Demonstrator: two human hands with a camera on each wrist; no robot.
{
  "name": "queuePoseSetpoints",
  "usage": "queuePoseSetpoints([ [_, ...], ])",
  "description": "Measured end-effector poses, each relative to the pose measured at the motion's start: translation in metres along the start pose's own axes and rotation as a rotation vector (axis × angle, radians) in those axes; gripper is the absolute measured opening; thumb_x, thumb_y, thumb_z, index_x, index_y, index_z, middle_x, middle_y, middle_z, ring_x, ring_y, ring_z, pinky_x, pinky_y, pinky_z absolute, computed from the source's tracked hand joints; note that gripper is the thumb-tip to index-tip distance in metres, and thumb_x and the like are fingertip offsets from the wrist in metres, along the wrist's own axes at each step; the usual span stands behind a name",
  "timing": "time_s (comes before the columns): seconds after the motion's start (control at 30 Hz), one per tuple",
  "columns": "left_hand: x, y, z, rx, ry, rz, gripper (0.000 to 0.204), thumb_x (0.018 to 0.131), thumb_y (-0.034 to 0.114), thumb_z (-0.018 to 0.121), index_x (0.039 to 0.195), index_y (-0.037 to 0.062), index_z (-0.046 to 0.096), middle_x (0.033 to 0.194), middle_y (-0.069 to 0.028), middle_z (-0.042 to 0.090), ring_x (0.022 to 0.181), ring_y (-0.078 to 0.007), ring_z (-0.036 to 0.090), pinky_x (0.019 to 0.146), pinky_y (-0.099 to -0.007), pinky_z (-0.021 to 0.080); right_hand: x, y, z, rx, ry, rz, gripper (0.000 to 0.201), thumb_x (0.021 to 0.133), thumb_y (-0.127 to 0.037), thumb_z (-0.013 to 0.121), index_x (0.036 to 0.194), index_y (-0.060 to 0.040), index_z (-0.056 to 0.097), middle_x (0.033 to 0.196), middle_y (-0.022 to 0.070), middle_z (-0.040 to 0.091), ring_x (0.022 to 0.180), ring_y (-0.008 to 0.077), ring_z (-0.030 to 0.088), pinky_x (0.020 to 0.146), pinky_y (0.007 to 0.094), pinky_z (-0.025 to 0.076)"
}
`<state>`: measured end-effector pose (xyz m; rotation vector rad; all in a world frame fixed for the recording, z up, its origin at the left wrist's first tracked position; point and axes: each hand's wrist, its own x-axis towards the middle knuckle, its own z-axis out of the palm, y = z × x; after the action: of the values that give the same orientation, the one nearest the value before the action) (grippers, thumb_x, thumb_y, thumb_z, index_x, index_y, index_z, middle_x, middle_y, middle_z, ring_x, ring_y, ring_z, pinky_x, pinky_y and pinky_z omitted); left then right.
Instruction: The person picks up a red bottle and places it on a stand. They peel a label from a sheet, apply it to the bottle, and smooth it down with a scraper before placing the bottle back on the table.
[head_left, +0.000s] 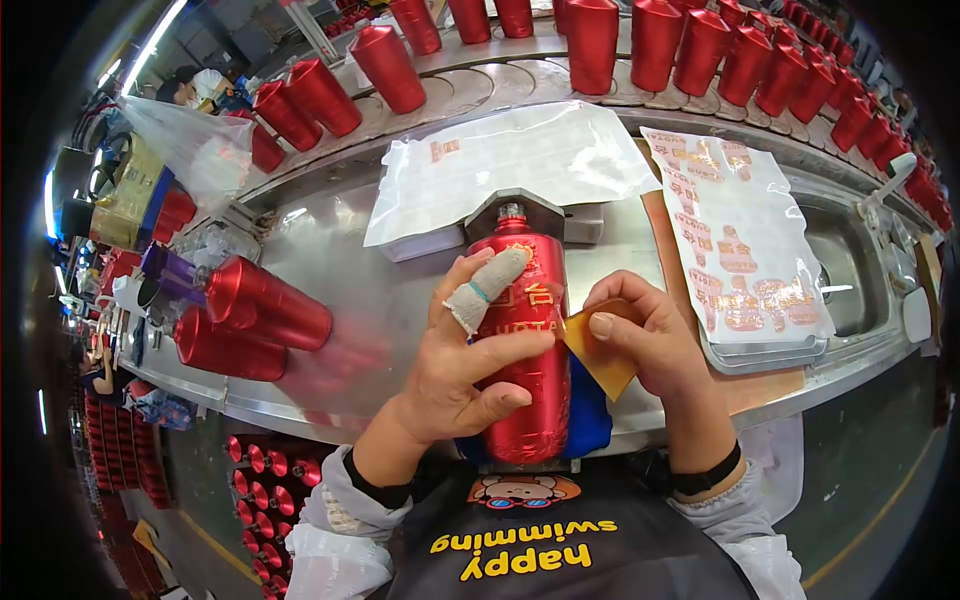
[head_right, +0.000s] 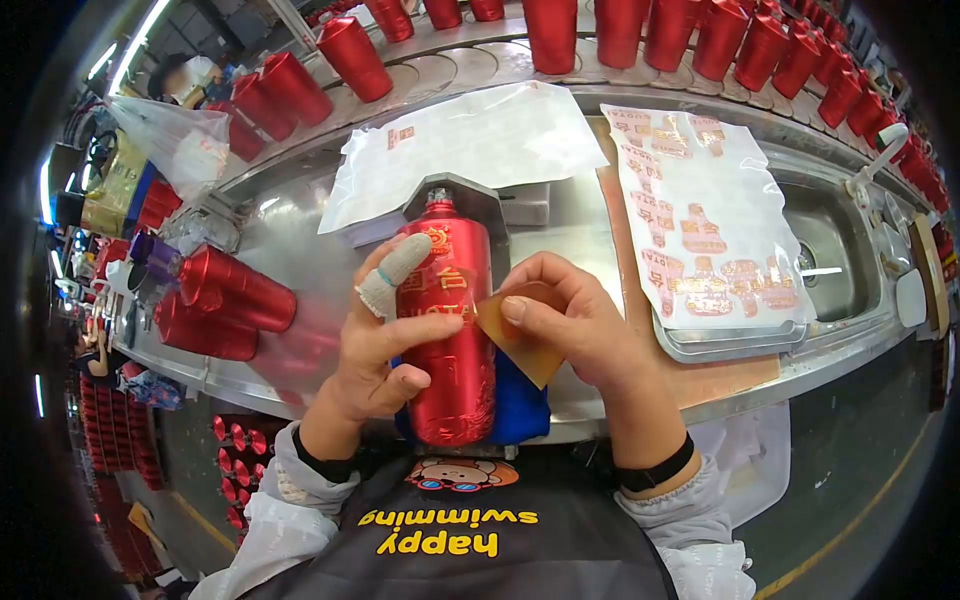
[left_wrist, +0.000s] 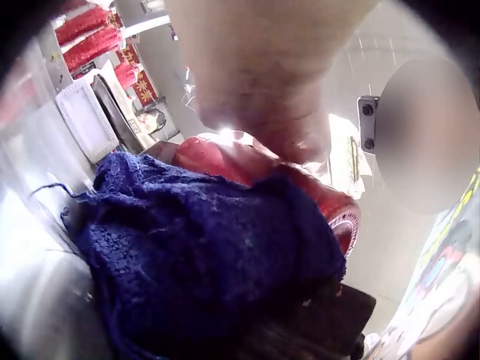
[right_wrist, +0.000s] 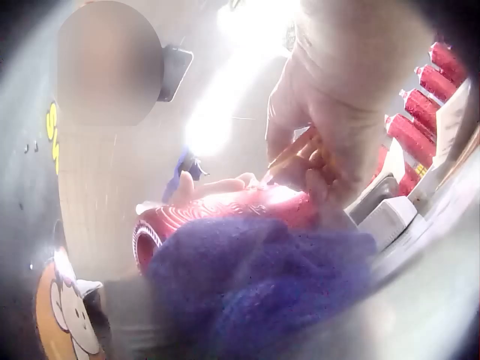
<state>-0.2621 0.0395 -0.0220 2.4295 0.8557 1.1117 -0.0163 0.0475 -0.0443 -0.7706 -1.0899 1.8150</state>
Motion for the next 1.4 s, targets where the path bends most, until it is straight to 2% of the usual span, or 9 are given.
queuePoseSetpoints([
  [0.23, -0.003, 0.002, 0.002, 0.147, -0.003, 0.012, 0.050, 0.088, 0.058, 0.058, 0.117, 0.0203, 0.072, 0.144, -0.0185, 0.048, 0.136, -0.0407, 0.035, 0.116, -0.0533, 0.019, -0.005, -0.001, 0.001, -0.001, -0.049, 0.007, 0.022, 0.092, -0.017, 0.067, 0.108, -0.0055, 0.058, 0.100, 0.0013, 0.064, 0.093, 0.0074, 0.058, 0.082, 0.0237, 0.047],
  [0.47, -0.005, 0.006, -0.005, 0.196, -0.051, 0.052, 0.046, 0.088, 0.056, 0.060, 0.113, 0.0204, 0.073, 0.143, -0.0175, 0.050, 0.136, -0.0390, 0.035, 0.116, -0.0533, 0.018, -0.015, -0.005, 0.001, -0.192, 0.067, -0.288, 0.021, 0.100, -0.006, 0.051, 0.120, 0.0006, 0.055, 0.117, 0.0097, 0.064, 0.103, 0.0138, 0.062, 0.089, 0.0295, 0.049],
  [0.6, -0.006, 0.003, -0.004, 0.091, -0.013, 0.073, 0.048, 0.090, 0.056, 0.059, 0.114, 0.0171, 0.072, 0.142, -0.0188, 0.050, 0.136, -0.0393, 0.036, 0.115, -0.0522, 0.021, -0.013, 0.000, 0.009, -1.115, 0.031, -0.725, 0.052, 0.087, 0.008, 0.056, 0.136, -0.0103, 0.055, 0.139, 0.0231, 0.050, 0.121, 0.0347, 0.055, 0.100, 0.0399, 0.046],
  [0.63, -0.007, 0.003, -0.002, 0.030, 0.049, 0.002, 0.050, 0.090, 0.056, 0.058, 0.116, 0.0159, 0.071, 0.142, -0.0190, 0.050, 0.135, -0.0395, 0.036, 0.115, -0.0517, 0.021, -0.012, 0.010, 0.012, -1.105, 0.042, -0.712, 0.060, 0.080, 0.008, 0.059, 0.135, -0.0169, 0.058, 0.143, 0.0267, 0.043, 0.125, 0.0425, 0.049, 0.102, 0.0431, 0.044],
  [0.7, -0.011, 0.006, 0.002, -0.090, 0.173, -0.145, 0.053, 0.091, 0.057, 0.056, 0.120, 0.0136, 0.069, 0.142, -0.0195, 0.050, 0.135, -0.0400, 0.036, 0.115, -0.0508, 0.022, -0.011, 0.019, 0.014, -1.135, 0.065, -0.713, 0.060, 0.080, 0.008, 0.059, 0.135, -0.0170, 0.058, 0.143, 0.0263, 0.043, 0.125, 0.0424, 0.049, 0.102, 0.0434, 0.044],
  [1.17, -0.029, -0.008, -0.002, 0.263, 0.053, -0.049, 0.059, 0.093, 0.061, 0.047, 0.126, 0.0166, 0.068, 0.139, -0.0183, 0.054, 0.135, -0.0364, 0.038, 0.116, -0.0532, 0.018, -0.011, 0.020, 0.015, -1.231, -0.002, -0.799, 0.053, 0.081, 0.006, 0.060, 0.131, -0.0116, 0.060, 0.140, 0.0262, 0.047, 0.121, 0.0415, 0.052, 0.101, 0.0444, 0.045],
  [1.27, -0.027, -0.010, -0.006, 0.280, 0.054, -0.016, 0.059, 0.093, 0.060, 0.048, 0.126, 0.0144, 0.067, 0.137, -0.0197, 0.055, 0.133, -0.0373, 0.041, 0.116, -0.0531, 0.021, -0.017, 0.014, 0.013, -0.886, 0.110, -0.609, 0.051, 0.086, 0.009, 0.055, 0.135, -0.0038, 0.053, 0.133, 0.0244, 0.054, 0.115, 0.0333, 0.060, 0.098, 0.0384, 0.048],
  [1.3, -0.024, -0.010, -0.007, 0.269, 0.063, -0.016, 0.059, 0.093, 0.060, 0.050, 0.125, 0.0132, 0.067, 0.137, -0.0201, 0.055, 0.132, -0.0381, 0.041, 0.115, -0.0532, 0.022, -0.019, 0.013, 0.018, -0.475, 0.221, -0.454, 0.044, 0.091, 0.007, 0.050, 0.135, 0.0019, 0.047, 0.121, 0.0201, 0.063, 0.105, 0.0237, 0.066, 0.092, 0.0319, 0.051],
  [1.4, -0.013, -0.006, -0.010, 0.222, 0.074, -0.017, 0.060, 0.091, 0.060, 0.053, 0.123, 0.0101, 0.065, 0.136, -0.0210, 0.055, 0.131, -0.0405, 0.043, 0.114, -0.0533, 0.024, -0.012, -0.012, 0.004, -0.278, 0.270, -0.164, 0.020, 0.094, -0.006, 0.057, 0.113, 0.0003, 0.052, 0.099, 0.0119, 0.069, 0.084, 0.0136, 0.065, 0.074, 0.0260, 0.051],
])
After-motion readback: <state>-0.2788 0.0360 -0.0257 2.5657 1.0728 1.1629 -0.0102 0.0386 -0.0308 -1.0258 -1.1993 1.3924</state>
